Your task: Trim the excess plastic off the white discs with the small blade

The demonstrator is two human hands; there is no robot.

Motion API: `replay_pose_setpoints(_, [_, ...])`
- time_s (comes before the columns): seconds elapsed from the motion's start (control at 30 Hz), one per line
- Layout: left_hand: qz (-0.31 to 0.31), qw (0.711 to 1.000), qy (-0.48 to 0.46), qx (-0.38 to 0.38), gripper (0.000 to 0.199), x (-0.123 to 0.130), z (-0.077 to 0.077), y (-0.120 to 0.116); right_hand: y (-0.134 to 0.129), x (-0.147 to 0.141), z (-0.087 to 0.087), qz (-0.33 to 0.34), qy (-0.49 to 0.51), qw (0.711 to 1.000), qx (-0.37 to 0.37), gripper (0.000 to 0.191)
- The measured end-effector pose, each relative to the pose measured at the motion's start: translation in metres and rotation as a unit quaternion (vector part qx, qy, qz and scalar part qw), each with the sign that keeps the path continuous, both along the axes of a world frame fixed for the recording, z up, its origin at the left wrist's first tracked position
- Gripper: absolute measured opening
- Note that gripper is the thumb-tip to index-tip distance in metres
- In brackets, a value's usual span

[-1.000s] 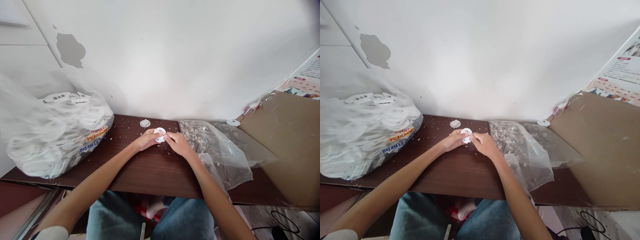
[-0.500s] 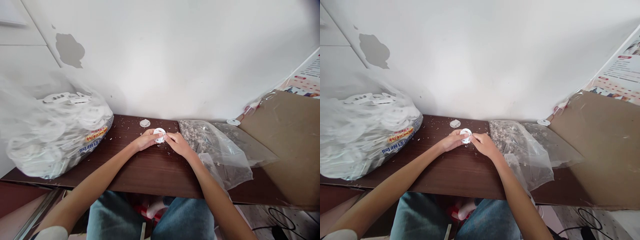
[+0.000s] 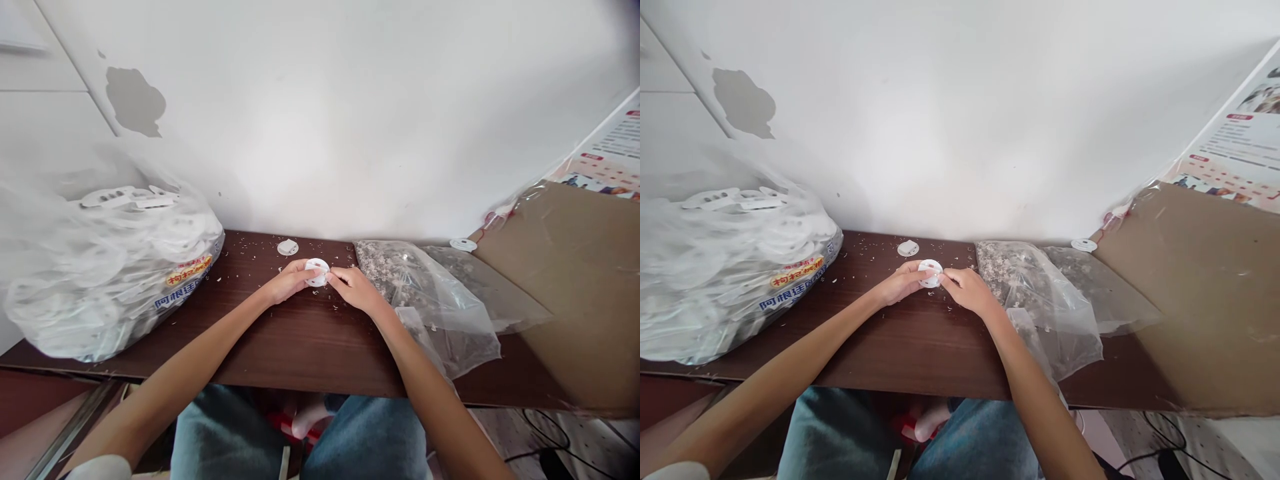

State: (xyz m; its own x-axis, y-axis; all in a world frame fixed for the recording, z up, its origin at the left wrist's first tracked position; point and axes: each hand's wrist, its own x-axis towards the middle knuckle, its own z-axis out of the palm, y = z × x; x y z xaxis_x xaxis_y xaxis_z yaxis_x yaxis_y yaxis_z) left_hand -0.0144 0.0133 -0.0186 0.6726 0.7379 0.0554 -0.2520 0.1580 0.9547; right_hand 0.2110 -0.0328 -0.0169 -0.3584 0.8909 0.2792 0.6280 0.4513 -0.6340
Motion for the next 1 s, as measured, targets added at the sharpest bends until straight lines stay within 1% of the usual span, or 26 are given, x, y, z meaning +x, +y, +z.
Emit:
replay_pose_setpoints(0.07, [0.017,0.999,0.020,0.038,0.041,0.000,0.001,-0.001,0.000,0.000,-0.001,-0.013,-0.013,1.000,0.002,0.051])
replay_pose_setpoints(0.17, [0.055,0.986,0.085,0.131,0.042,0.002,0.003,-0.003,0.001,-0.003,-0.002,-0.034,-0.025,0.999,0.001,0.047])
replay_pose_setpoints(0.23, [0.086,0.978,0.108,0.159,0.041,0.003,0.003,-0.003,0.001,-0.005,-0.002,-0.036,-0.019,0.999,-0.001,0.046])
replay_pose_setpoints(0.33, [0.111,0.981,0.084,0.135,0.042,0.007,-0.001,-0.001,0.002,-0.006,0.000,-0.028,-0.005,1.000,0.002,0.049])
replay_pose_setpoints(0.4, [0.106,0.988,0.054,0.099,0.043,0.009,-0.005,0.001,0.003,-0.005,0.002,-0.021,-0.003,1.000,0.006,0.050])
replay_pose_setpoints(0.5, [0.091,0.995,0.017,0.041,0.045,0.010,-0.009,0.004,0.002,-0.003,0.002,-0.003,-0.007,1.000,0.004,0.045])
replay_pose_setpoints(0.6, [0.085,0.996,0.002,0.018,0.045,0.009,-0.008,0.005,0.001,-0.001,0.002,0.006,-0.024,1.000,0.010,0.041])
replay_pose_setpoints(0.77, [0.067,0.997,0.001,0.025,0.046,0.004,-0.004,0.006,-0.003,0.001,0.007,-0.027,-0.085,0.995,0.039,0.039])
replay_pose_setpoints(0.93, [0.060,0.988,0.078,0.120,0.044,-0.001,-0.003,0.010,-0.005,0.003,0.011,-0.037,-0.138,0.988,0.060,0.035])
replay_pose_setpoints(1.0, [0.048,0.986,0.088,0.135,0.046,-0.002,-0.002,0.009,-0.005,0.003,0.012,-0.041,-0.154,0.985,0.063,0.034])
